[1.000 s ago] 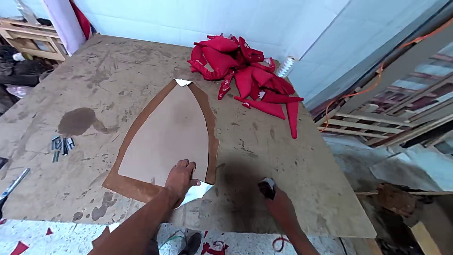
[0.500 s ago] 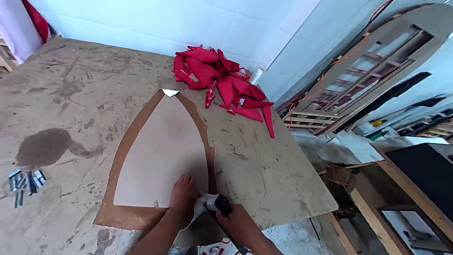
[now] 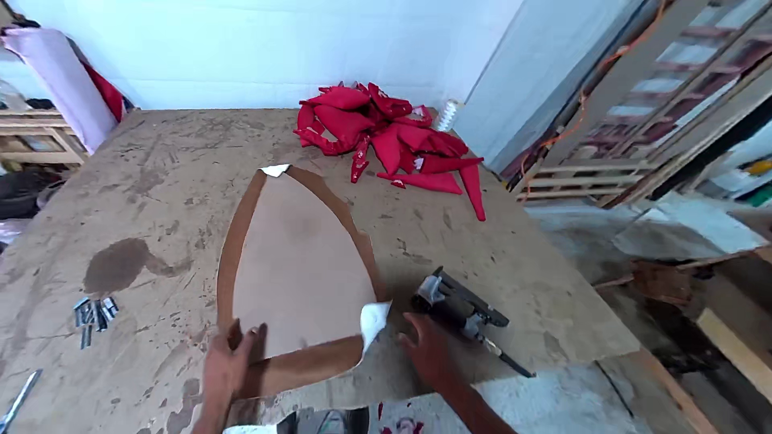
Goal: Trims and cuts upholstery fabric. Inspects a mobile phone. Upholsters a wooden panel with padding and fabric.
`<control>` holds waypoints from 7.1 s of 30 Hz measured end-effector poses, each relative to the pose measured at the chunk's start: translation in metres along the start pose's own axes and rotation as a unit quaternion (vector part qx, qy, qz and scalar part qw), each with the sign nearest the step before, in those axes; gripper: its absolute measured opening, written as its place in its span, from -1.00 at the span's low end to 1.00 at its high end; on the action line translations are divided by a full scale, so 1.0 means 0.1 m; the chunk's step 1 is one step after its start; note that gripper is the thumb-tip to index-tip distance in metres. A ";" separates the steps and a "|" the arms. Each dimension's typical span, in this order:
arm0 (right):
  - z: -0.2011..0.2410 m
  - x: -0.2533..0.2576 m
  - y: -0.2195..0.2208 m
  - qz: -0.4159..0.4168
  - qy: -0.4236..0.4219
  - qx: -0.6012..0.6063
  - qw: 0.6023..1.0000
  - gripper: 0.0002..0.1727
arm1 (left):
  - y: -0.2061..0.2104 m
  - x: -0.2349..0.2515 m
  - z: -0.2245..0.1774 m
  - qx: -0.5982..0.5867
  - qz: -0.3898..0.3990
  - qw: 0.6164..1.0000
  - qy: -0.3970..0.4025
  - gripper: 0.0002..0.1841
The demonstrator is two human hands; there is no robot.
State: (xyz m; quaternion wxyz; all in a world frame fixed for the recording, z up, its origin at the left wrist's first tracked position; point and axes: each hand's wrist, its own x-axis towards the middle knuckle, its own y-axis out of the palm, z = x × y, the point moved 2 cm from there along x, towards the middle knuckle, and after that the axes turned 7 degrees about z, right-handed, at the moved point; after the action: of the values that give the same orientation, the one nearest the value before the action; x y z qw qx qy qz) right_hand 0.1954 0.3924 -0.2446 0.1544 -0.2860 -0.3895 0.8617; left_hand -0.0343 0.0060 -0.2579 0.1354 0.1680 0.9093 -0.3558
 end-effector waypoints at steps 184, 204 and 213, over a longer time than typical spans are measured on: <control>-1.76 1.56 -1.73 -0.259 0.149 -0.028 0.954 -0.07 | 0.85 1.07 -0.78 0.276 0.108 0.853 0.429 -0.51; 2.01 0.35 0.38 0.118 0.009 -0.049 0.992 -0.59 | 0.67 1.07 -0.72 0.234 0.171 0.876 0.386 -0.50; 1.42 0.47 -0.09 0.025 0.019 -0.122 0.992 -0.45 | 0.58 1.03 -0.71 0.129 0.139 0.916 0.354 -0.53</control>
State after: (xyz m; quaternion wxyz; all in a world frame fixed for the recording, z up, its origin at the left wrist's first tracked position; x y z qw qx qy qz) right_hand 0.0715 0.3383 -0.1796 0.1038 -0.3288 -0.4813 0.8059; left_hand -0.1130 0.1167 -0.2806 -0.1700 0.4238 0.8113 -0.3651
